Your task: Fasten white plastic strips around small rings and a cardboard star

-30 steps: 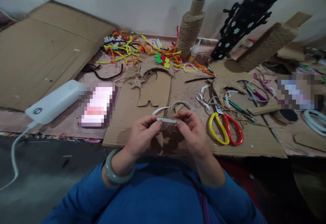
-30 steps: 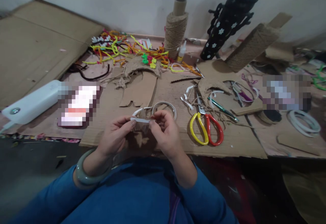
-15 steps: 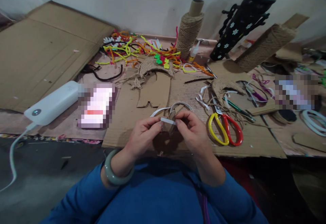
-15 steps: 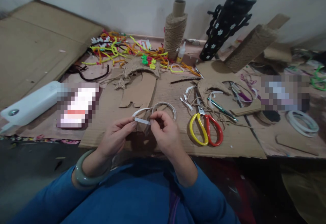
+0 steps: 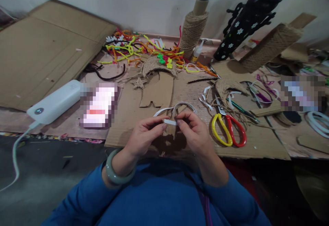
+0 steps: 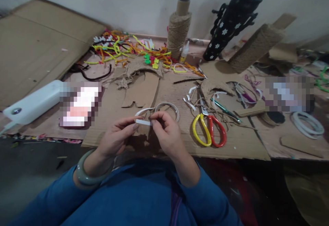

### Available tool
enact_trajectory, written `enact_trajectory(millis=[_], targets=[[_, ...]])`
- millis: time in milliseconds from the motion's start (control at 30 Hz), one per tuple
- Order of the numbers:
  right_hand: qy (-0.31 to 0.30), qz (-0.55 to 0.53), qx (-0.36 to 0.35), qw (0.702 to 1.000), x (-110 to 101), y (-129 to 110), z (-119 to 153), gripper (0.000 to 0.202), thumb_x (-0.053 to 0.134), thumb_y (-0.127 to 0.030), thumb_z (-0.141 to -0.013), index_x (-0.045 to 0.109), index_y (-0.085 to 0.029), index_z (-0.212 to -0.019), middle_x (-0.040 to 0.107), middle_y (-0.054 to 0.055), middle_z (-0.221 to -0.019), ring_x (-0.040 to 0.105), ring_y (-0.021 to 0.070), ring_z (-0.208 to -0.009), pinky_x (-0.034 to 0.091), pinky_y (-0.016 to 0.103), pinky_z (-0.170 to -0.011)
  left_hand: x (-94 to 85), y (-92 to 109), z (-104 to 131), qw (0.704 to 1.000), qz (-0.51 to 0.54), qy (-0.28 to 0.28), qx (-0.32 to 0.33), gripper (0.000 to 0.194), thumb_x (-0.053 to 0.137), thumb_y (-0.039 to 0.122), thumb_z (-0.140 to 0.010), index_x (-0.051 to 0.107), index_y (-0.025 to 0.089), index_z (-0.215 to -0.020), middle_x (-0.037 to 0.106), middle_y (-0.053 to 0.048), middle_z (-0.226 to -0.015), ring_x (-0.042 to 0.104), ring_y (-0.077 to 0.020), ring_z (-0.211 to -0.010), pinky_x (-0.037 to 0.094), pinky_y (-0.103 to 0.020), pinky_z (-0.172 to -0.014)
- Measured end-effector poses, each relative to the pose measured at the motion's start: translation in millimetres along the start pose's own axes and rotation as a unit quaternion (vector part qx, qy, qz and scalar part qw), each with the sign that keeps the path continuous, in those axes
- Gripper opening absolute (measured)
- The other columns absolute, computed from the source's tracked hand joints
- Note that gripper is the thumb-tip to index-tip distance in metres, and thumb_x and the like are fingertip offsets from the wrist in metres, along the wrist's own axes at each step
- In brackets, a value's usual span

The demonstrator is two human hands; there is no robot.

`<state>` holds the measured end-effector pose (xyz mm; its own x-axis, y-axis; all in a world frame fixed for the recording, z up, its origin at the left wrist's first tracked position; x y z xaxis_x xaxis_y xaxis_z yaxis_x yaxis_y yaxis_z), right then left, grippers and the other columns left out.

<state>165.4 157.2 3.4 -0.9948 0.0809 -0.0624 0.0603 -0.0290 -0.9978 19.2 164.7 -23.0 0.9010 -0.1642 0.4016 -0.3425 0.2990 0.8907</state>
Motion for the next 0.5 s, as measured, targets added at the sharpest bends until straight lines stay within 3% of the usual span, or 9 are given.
enact_trajectory(millis=[267,433,500], targets=[[-0.026,-0.076,0.039,0.996,11,10,0,0.012,0.061,-0.033,-0.079,0.057,-0.023,-0.084,0.06,-0.001,-0.074,0.057,0.0125,-0.063,0.048,0.025,-0.058,-0.3,-3,1,0.999,0.029,-0.008,0.015,0.024,0.079,0.039,-0.067,0.079,0.024,-0.086,0.07,-0.002,-0.068,0.059,-0.0106,-0.061,0.05,-0.022,-0.06],[-0.037,-0.009,0.02,0.999,10,10,3,0.009,0.057,-0.032,-0.083,0.058,-0.023,-0.088,0.058,-0.002,-0.07,0.054,0.0121,-0.057,0.045,0.024,-0.051,-4.0,-1,1,0.999,0.026,0.015,0.041,0.016,0.079,0.034,-0.069,0.078,0.026,-0.083,0.072,0.001,-0.069,0.06,-0.0077,-0.062,0.049,-0.018,-0.061],[-0.034,0.06,-0.031,0.997,8,2,4,0.008,0.054,-0.029,-0.086,0.058,-0.024,-0.091,0.061,0.0,-0.075,0.057,0.0133,-0.061,0.047,0.026,-0.054,-4.1,-1,2,0.999,0.008,0.007,0.05,0.016,0.077,0.033,-0.072,0.078,0.025,-0.085,0.072,0.0,-0.071,0.061,-0.0079,-0.064,0.049,-0.017,-0.062]])
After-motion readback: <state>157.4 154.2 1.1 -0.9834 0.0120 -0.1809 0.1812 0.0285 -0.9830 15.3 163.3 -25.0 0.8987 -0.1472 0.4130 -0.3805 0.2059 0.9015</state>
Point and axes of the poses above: each hand's wrist, its own z-axis away from the middle knuckle, its own x-axis out of the palm, y = z × x, the point moved 7 cm from there along -z, towards the middle knuckle
